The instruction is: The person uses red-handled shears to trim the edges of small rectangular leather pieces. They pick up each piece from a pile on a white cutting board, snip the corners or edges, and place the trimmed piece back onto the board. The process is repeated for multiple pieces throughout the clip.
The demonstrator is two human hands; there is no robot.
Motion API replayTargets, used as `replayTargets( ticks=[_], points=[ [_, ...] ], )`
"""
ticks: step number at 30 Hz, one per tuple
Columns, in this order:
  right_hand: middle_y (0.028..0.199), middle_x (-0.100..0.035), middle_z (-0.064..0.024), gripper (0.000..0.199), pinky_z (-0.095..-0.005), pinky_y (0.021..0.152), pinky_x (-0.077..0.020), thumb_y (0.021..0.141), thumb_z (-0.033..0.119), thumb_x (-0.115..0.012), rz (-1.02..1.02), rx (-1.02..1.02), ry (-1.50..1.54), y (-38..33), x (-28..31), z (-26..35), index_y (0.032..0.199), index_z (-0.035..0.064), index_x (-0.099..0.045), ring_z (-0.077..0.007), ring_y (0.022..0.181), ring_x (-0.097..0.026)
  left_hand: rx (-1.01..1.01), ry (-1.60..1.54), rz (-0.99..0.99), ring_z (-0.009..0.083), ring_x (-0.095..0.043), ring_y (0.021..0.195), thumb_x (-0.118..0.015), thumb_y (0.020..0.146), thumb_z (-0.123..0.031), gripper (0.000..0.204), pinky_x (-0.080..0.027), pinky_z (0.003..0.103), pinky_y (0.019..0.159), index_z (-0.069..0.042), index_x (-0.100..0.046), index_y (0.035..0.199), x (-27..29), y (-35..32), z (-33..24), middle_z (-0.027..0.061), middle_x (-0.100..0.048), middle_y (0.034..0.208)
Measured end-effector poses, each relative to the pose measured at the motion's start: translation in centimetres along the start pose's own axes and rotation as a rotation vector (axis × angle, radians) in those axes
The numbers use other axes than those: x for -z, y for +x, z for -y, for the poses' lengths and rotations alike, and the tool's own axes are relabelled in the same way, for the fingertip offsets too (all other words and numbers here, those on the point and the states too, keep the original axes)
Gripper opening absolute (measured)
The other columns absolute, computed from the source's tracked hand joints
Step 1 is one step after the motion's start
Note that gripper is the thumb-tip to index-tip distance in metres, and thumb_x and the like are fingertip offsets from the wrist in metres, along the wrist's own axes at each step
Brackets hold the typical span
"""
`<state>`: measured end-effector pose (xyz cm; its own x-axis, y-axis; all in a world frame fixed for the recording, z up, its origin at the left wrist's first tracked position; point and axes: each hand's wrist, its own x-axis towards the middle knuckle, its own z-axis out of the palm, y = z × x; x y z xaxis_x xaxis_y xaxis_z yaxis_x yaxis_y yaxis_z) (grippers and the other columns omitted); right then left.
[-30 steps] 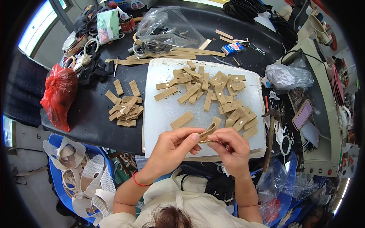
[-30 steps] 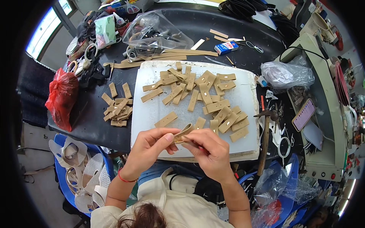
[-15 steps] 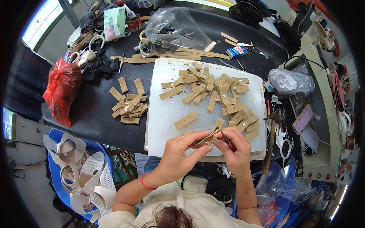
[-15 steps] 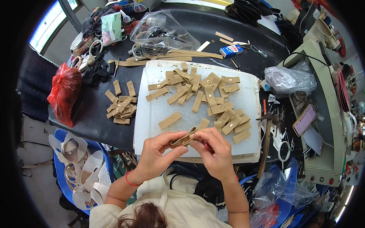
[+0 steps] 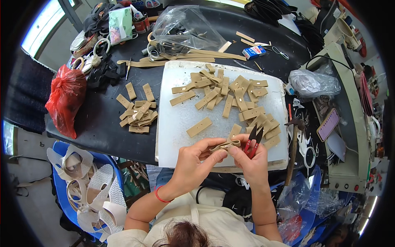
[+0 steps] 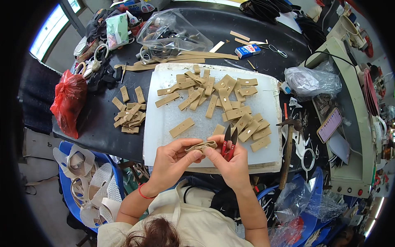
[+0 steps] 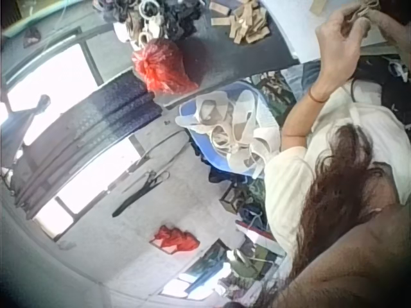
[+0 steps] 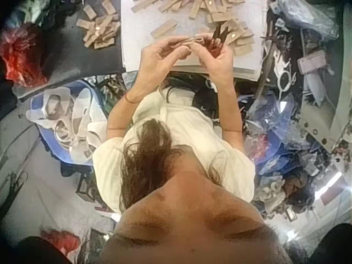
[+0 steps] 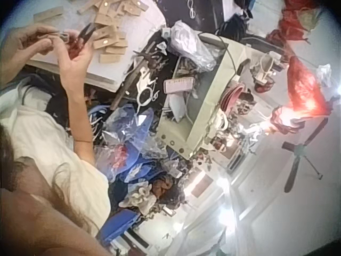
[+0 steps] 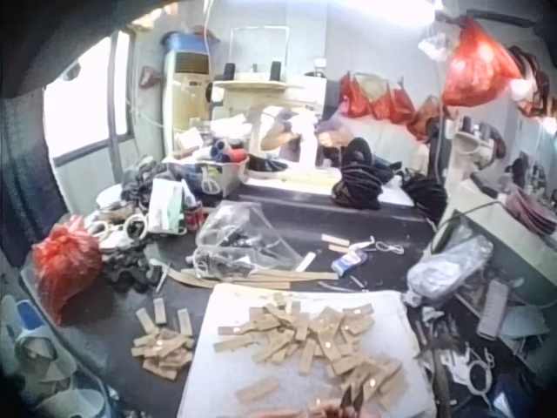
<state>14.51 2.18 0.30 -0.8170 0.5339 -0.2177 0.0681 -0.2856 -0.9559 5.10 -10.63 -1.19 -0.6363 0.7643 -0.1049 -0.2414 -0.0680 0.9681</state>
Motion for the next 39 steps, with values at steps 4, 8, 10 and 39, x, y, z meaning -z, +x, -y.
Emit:
replayTargets(
  ticks=[4, 8, 10, 39],
  points=[
    [0.075, -0.056, 0.0020, 0.020, -0.0165, 0.047, -0.0349, 0.082, 0.007, -0.066, 0.030, 0.004, 0.092, -0.1, 0.3, -0.9, 0.098, 0.0003, -0.056, -0.0014, 0.059, -0.047, 0.174, -0.164, 0.088, 0.0112, -0.063, 0.081, -0.060, 0.087, -0.009, 0.026, -0.052, 0.023, 0.072, 0.004, -0.058, 0.110, 0.1, 0.0, -1.0, 0.0099, -0.065, 0.095],
    [0.072, -0.054, 0.0027, 0.020, -0.0173, 0.043, -0.0309, 0.082, 0.008, -0.065, 0.047, -0.027, 0.124, -0.1, 0.3, -0.6, 0.098, 0.0001, -0.056, -0.0014, 0.052, -0.043, 0.190, -0.233, 0.129, 0.0094, -0.060, 0.083, -0.061, 0.087, -0.011, 0.026, -0.050, 0.022, 0.075, 0.002, -0.058, 0.109, 0.8, 0.3, -0.9, 0.0067, -0.064, 0.095],
    [0.071, -0.053, 0.0029, 0.020, -0.0177, 0.041, -0.0283, 0.082, 0.009, -0.066, 0.077, -0.078, 0.178, 0.3, 0.8, -0.7, 0.098, -0.0001, -0.056, -0.0016, 0.049, -0.040, 0.233, -0.167, 0.124, 0.0088, -0.059, 0.084, -0.062, 0.087, -0.011, 0.026, -0.050, 0.023, 0.076, 0.003, -0.058, 0.109, 1.2, 0.4, -1.4, 0.0063, -0.064, 0.096],
    [0.078, -0.056, 0.0028, 0.016, -0.0168, 0.056, -0.0367, 0.086, 0.008, -0.060, 0.178, -0.022, -0.096, -0.8, 0.3, -0.6, 0.099, 0.0005, -0.055, -0.0012, 0.064, -0.046, 0.107, -0.193, -0.038, 0.0147, -0.063, 0.088, -0.049, 0.088, 0.003, 0.023, -0.053, 0.025, 0.079, 0.008, -0.054, 0.110, 0.1, -2.1, 0.0, 0.0131, -0.062, 0.101]
  ],
)
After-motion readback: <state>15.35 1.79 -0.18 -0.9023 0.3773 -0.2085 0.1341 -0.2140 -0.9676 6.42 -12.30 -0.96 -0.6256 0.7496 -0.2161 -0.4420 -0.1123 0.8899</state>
